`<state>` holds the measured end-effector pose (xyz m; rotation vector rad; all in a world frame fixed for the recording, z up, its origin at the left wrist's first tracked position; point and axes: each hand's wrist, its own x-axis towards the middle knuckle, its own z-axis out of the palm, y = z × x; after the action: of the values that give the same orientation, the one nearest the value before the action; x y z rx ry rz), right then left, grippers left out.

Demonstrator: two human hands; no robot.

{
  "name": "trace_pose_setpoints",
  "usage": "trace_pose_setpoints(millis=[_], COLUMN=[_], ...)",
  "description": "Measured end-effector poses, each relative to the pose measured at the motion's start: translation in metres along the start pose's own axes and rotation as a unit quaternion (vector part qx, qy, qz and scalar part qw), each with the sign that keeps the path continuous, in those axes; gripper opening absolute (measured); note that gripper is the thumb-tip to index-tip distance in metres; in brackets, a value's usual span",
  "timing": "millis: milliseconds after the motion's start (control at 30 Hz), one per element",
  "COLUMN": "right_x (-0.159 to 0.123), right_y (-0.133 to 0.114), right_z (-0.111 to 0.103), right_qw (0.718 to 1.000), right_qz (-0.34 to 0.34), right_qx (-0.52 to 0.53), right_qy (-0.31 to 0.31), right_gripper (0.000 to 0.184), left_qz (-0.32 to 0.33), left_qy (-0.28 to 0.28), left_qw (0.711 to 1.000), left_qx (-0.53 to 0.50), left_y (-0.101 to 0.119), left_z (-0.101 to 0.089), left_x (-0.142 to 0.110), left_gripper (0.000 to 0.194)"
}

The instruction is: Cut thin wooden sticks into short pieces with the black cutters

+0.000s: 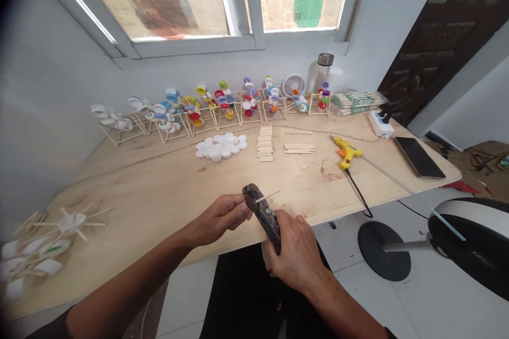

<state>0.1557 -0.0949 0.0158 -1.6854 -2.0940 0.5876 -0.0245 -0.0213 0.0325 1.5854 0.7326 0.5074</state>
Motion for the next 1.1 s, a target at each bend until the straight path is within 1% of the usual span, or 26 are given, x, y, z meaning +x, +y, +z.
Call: trace_pose_setpoints(millis=[200, 300, 400, 467, 533, 600, 633, 667, 700, 767, 800, 833, 867, 1000, 1100], right_x=[0.002, 0.001, 0.001, 0.001, 0.003, 0.005, 0.006, 0.007, 0.007, 0.009, 0.009, 0.010, 0.010, 0.015, 0.022], right_y=[0.002, 0.002, 0.002, 0.002, 0.002, 0.002, 0.002, 0.001, 0.001, 0.001, 0.001, 0.001, 0.000, -0.001, -0.002], right_z=[0.003, 0.005, 0.006, 0.007, 0.007, 0.006, 0.006, 0.006, 0.006, 0.006, 0.006, 0.007, 0.007, 0.007, 0.008], right_qw=[1.000, 1.000, 1.000, 0.999, 0.998, 0.997, 0.997, 0.996, 0.995, 0.993, 0.993, 0.992, 0.992, 0.993, 0.994], right_qz=[0.000, 0.009, 0.025, 0.039, 0.054, 0.065, 0.069, 0.073, 0.077, 0.083, 0.086, 0.088, 0.089, 0.084, 0.080], right_qx=[-0.002, -0.008, -0.010, -0.008, 0.002, 0.023, 0.036, 0.048, 0.058, 0.073, 0.077, 0.078, 0.077, 0.070, 0.065], right_qy=[0.003, 0.004, 0.000, -0.005, -0.012, -0.019, -0.023, -0.026, -0.029, -0.035, -0.039, -0.041, -0.041, -0.038, -0.042], right_gripper=[0.013, 0.011, 0.012, 0.013, 0.011, 0.009, 0.009, 0.010, 0.010, 0.010, 0.010, 0.009, 0.009, 0.008, 0.006], left_qz=[-0.025, -0.029, -0.015, 0.008, 0.035, 0.060, 0.074, 0.089, 0.107, 0.142, 0.153, 0.160, 0.164, 0.164, 0.159], left_qy=[-0.034, -0.040, -0.030, -0.008, 0.028, 0.076, 0.106, 0.139, 0.172, 0.225, 0.239, 0.245, 0.243, 0.217, 0.210], left_qw=[0.997, 0.996, 0.999, 0.999, 0.992, 0.970, 0.951, 0.926, 0.893, 0.820, 0.792, 0.775, 0.771, 0.798, 0.805], left_qx=[-0.065, -0.070, -0.028, 0.035, 0.120, 0.223, 0.280, 0.340, 0.401, 0.507, 0.541, 0.560, 0.566, 0.538, 0.531], left_y=[-0.005, -0.006, -0.004, -0.002, -0.001, -0.002, -0.003, -0.006, -0.009, -0.016, -0.019, -0.022, -0.024, -0.028, -0.029], left_z=[-0.004, -0.006, -0.007, -0.006, -0.004, 0.001, 0.004, 0.007, 0.010, 0.015, 0.016, 0.017, 0.016, 0.009, 0.002], left_x=[0.003, 0.004, 0.006, 0.007, 0.007, 0.006, 0.006, 0.006, 0.006, 0.006, 0.006, 0.007, 0.007, 0.011, 0.014], left_gripper=[0.035, 0.036, 0.036, 0.035, 0.033, 0.030, 0.027, 0.025, 0.023, 0.021, 0.021, 0.021, 0.022, 0.021, 0.022])
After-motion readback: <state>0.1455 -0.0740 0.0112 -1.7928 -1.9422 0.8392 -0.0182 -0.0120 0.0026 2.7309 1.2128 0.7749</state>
